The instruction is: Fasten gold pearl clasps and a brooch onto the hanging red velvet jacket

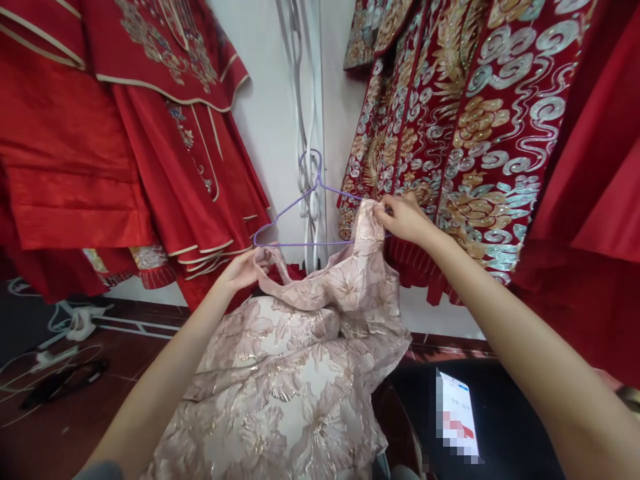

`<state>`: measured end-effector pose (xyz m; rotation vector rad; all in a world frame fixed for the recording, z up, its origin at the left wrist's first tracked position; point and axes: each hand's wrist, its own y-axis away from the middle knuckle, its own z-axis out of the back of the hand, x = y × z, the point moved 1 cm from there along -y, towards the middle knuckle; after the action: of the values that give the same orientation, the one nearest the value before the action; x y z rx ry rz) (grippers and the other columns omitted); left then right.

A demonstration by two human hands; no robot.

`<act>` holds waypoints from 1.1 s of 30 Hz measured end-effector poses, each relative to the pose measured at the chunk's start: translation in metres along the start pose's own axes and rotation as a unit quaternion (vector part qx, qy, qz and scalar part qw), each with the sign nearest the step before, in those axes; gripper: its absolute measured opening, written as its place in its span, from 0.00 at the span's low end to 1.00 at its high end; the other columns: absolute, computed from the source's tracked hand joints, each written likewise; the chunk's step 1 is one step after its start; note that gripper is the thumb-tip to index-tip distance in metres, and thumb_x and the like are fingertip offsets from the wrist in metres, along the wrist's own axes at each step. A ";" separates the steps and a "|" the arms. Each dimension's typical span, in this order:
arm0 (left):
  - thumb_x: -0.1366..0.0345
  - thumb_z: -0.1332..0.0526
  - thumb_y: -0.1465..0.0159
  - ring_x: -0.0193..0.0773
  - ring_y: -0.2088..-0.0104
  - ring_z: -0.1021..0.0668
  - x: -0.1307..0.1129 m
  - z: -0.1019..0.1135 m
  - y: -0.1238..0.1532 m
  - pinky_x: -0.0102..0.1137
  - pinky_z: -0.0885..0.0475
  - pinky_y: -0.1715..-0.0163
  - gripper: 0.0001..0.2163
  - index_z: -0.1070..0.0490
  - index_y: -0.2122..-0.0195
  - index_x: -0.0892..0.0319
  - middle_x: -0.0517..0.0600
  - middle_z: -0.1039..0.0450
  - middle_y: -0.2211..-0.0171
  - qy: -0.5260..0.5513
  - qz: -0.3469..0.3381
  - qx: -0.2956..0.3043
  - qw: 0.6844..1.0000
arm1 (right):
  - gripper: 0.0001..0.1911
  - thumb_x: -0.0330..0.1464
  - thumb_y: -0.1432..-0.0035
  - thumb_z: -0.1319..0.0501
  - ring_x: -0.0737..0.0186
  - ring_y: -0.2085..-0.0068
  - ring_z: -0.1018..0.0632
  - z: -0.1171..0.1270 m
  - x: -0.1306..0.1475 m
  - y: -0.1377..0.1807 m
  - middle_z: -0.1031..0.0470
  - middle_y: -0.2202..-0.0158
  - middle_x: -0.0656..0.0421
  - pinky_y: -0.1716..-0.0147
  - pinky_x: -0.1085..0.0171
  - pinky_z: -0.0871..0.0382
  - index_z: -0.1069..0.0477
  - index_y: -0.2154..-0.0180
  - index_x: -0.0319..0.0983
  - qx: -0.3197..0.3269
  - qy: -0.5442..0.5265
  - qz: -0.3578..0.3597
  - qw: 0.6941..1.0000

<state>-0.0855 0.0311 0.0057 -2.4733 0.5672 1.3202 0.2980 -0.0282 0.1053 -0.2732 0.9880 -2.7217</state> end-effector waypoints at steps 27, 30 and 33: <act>0.57 0.53 0.31 0.45 0.48 0.29 -0.056 -0.057 -0.075 0.37 0.38 0.45 0.18 0.27 0.53 0.58 0.54 0.27 0.50 -0.666 -0.182 -0.094 0.718 | 0.16 0.48 0.40 0.48 0.48 0.53 0.32 -0.007 -0.021 -0.007 0.25 0.61 0.53 0.45 0.49 0.45 0.27 0.63 0.46 -0.004 -0.107 0.016 0.994; 0.49 0.54 0.32 0.53 0.43 0.33 -0.062 -0.050 -0.076 0.48 0.43 0.42 0.22 0.30 0.50 0.56 0.57 0.29 0.49 -0.808 -0.143 -0.110 0.561 | 0.19 0.47 0.40 0.47 0.49 0.52 0.30 -0.014 -0.026 -0.009 0.25 0.59 0.50 0.45 0.48 0.44 0.26 0.64 0.40 -0.016 -0.106 0.023 0.994; 0.45 0.60 0.33 0.57 0.40 0.35 -0.064 -0.033 -0.077 0.51 0.41 0.44 0.27 0.34 0.45 0.55 0.60 0.33 0.43 -0.823 -0.122 -0.159 0.532 | 0.21 0.49 0.42 0.44 0.54 0.58 0.26 -0.016 -0.031 -0.008 0.22 0.61 0.52 0.50 0.53 0.38 0.25 0.64 0.39 0.062 -0.227 -0.023 0.972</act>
<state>-0.0581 0.0989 0.0815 -0.3601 -0.5385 2.7528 0.3228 -0.0039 0.0955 -0.8569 0.6847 -2.5664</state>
